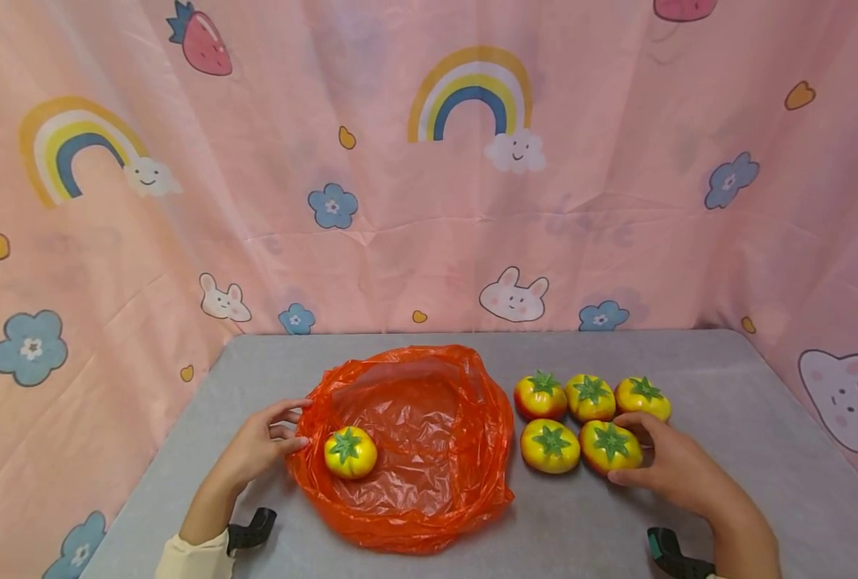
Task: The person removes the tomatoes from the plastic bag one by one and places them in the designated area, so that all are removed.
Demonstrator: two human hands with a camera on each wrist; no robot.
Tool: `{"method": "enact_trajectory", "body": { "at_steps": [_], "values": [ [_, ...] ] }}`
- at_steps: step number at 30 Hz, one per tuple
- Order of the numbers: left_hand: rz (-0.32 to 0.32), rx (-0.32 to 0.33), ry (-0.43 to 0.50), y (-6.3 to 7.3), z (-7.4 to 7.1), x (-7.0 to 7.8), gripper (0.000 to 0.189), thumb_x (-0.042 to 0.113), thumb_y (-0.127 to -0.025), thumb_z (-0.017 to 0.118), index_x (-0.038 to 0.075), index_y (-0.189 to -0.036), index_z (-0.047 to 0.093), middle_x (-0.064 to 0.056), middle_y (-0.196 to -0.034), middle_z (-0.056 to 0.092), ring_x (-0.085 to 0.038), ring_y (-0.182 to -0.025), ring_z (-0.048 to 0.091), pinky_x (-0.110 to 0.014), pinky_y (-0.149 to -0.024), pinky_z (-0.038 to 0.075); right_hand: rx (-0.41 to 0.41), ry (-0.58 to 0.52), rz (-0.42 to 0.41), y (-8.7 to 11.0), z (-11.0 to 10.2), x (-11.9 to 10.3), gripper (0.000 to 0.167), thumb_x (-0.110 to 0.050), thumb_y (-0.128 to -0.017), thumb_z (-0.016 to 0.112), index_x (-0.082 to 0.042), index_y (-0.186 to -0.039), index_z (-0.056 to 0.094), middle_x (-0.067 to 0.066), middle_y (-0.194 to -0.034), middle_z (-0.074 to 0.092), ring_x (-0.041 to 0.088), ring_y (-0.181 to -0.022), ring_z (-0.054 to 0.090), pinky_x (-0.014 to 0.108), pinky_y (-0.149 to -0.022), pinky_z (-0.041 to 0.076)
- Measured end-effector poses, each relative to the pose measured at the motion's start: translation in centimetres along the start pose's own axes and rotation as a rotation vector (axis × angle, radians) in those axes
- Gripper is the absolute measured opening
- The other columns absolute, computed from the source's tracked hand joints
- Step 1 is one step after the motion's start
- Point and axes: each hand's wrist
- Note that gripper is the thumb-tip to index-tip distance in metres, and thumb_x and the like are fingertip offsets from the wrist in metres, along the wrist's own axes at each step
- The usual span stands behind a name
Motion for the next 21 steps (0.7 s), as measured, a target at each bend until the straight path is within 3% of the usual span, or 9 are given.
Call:
{"method": "enact_trajectory", "body": {
  "at_steps": [6,12,21],
  "values": [
    [0.000,-0.002,-0.004,0.04,0.04,-0.08,0.053,-0.004,-0.084,0.072,0.017,-0.131,0.062,-0.012,-0.118,0.063,-0.016,-0.079,0.063,-0.030,-0.074,0.060,0.019,-0.009,-0.020,0.11,0.03,0.32,0.089,-0.049,-0.075,0.083,0.000,-0.140,0.047,0.034,-0.139,0.049,0.049,-0.117,0.057,0.062,-0.090,0.050],
    [0.028,-0.005,-0.001,0.12,-0.01,-0.15,0.053,-0.004,-0.083,0.073,0.014,-0.132,0.062,-0.013,-0.116,0.064,-0.017,-0.081,0.066,-0.031,-0.075,0.060,0.049,-0.041,-0.084,0.24,0.03,0.46,0.092,-0.043,-0.073,0.086,0.005,-0.140,0.046,0.033,-0.137,0.050,0.043,-0.112,0.060,0.055,-0.088,0.055],
    [0.034,-0.009,0.001,0.04,-0.02,-0.08,0.053,-0.005,-0.084,0.072,0.014,-0.132,0.061,-0.013,-0.116,0.063,-0.017,-0.082,0.066,-0.029,-0.075,0.059,0.019,-0.057,0.034,0.34,-0.38,0.60,0.113,-0.055,-0.075,0.080,0.007,-0.149,0.023,0.036,-0.144,0.041,0.055,-0.125,0.049,0.065,-0.096,0.046]
  ]
}}
Point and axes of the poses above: each hand's wrist, its own y-axis away from the middle knuckle, its own z-axis out of the palm, x = y × z
